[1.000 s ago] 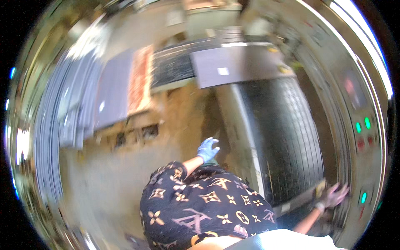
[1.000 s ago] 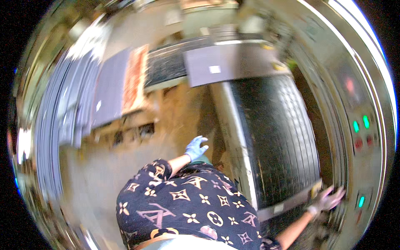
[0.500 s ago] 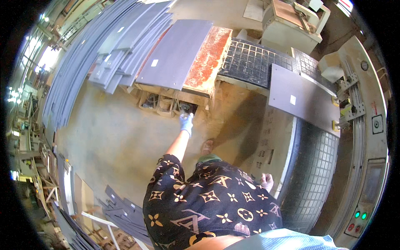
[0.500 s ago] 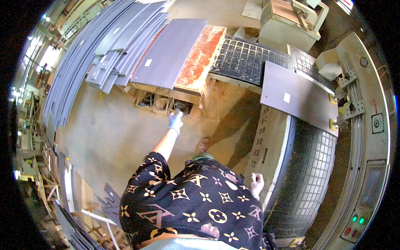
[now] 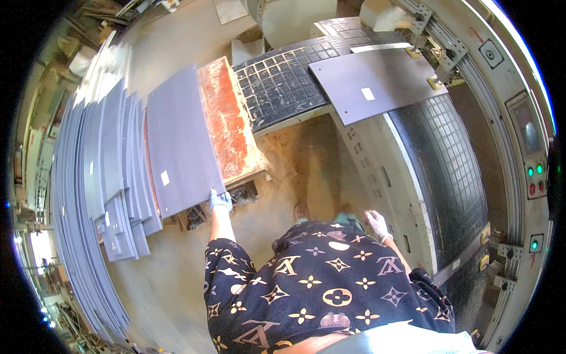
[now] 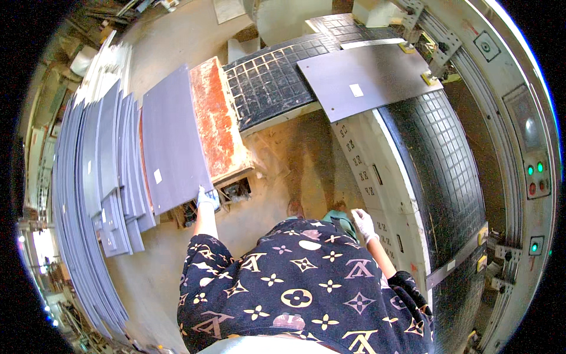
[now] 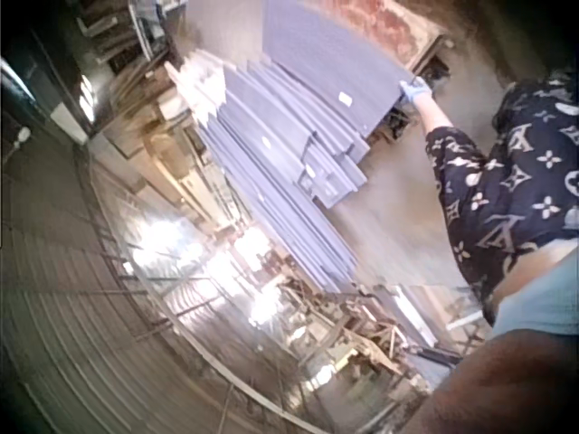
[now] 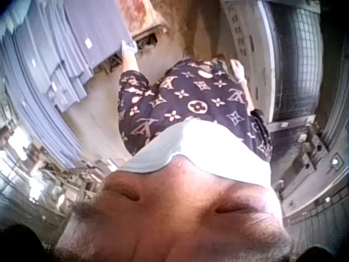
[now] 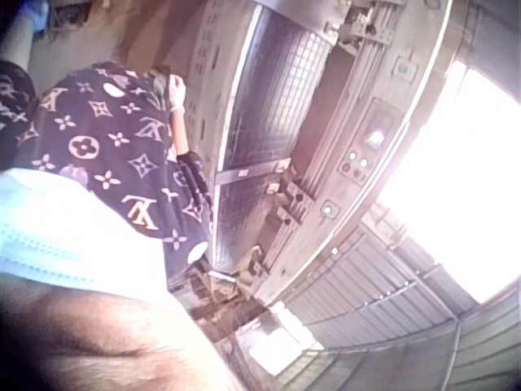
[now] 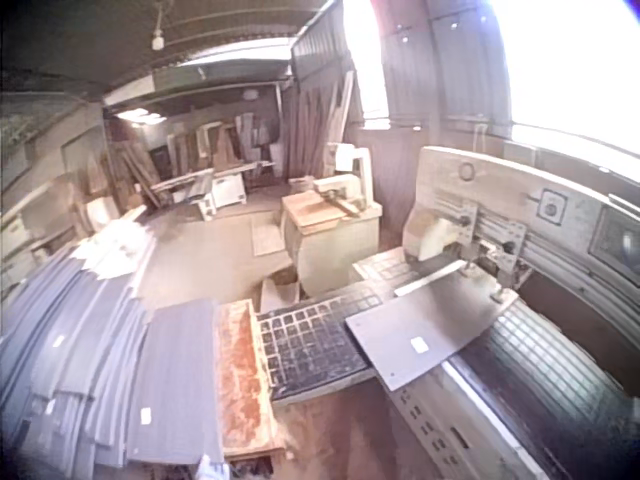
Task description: The person repeatedly picks up large grey sheets, places them on a cutting machine, and operates the machine to cut them. After each cut, the person removes the sheet and stacks it on a nearby table.
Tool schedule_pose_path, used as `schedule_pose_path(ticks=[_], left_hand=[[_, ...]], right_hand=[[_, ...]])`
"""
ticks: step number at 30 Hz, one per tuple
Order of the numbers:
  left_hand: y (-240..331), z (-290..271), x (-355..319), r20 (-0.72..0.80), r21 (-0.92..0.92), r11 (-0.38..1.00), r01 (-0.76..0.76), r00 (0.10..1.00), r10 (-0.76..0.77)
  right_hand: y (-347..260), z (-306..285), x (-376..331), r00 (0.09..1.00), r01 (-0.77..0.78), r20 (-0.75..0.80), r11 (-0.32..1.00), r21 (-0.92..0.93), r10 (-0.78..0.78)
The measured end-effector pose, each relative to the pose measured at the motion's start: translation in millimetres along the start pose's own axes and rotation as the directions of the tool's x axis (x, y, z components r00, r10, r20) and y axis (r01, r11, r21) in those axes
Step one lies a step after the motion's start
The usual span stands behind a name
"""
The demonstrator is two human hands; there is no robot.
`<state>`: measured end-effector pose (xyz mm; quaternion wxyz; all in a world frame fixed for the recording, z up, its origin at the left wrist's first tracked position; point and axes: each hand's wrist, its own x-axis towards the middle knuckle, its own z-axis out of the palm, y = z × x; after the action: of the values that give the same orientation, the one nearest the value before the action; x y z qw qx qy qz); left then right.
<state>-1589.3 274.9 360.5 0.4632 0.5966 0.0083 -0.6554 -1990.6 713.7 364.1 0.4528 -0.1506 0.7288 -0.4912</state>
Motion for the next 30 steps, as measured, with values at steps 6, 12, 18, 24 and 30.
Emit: schedule_pose_path(ticks=[6, 12, 18, 24, 30], left_hand=[[-112.1, 40.4, -59.5, 0.571, 0.003, 1.0, -0.023, 0.821, 0.017], [-243.8, -39.3, -132.6, 0.768, 0.425, 0.821, 0.382, 0.328, -0.55], [-236.0, -104.3, -175.3, 0.24, 0.423, 0.872, 0.247, 0.897, -0.371], [-238.0, -37.5, -181.9, 0.233, 0.31, 0.914, 0.262, 0.911, -0.34], [-261.9, 79.8, -149.0, 0.233, 0.178, 0.955, 0.237, 0.933, -0.275]], right_hand=[[19.5, -46.5, 4.9, 0.998, -0.058, -0.009, 0.998, -0.002, 0.058], [5.2, -62.4, 15.8, 0.999, 0.035, 0.02, 0.975, -0.22, -0.032], [34.6, -100.0, 26.2, 0.984, -0.137, 0.058, 0.93, -0.341, 0.166], [19.7, -108.1, 37.0, 0.996, 0.02, 0.084, 0.845, -0.535, 0.029], [34.1, -97.3, 66.1, 0.998, 0.052, 0.062, 0.934, -0.354, -0.032]])
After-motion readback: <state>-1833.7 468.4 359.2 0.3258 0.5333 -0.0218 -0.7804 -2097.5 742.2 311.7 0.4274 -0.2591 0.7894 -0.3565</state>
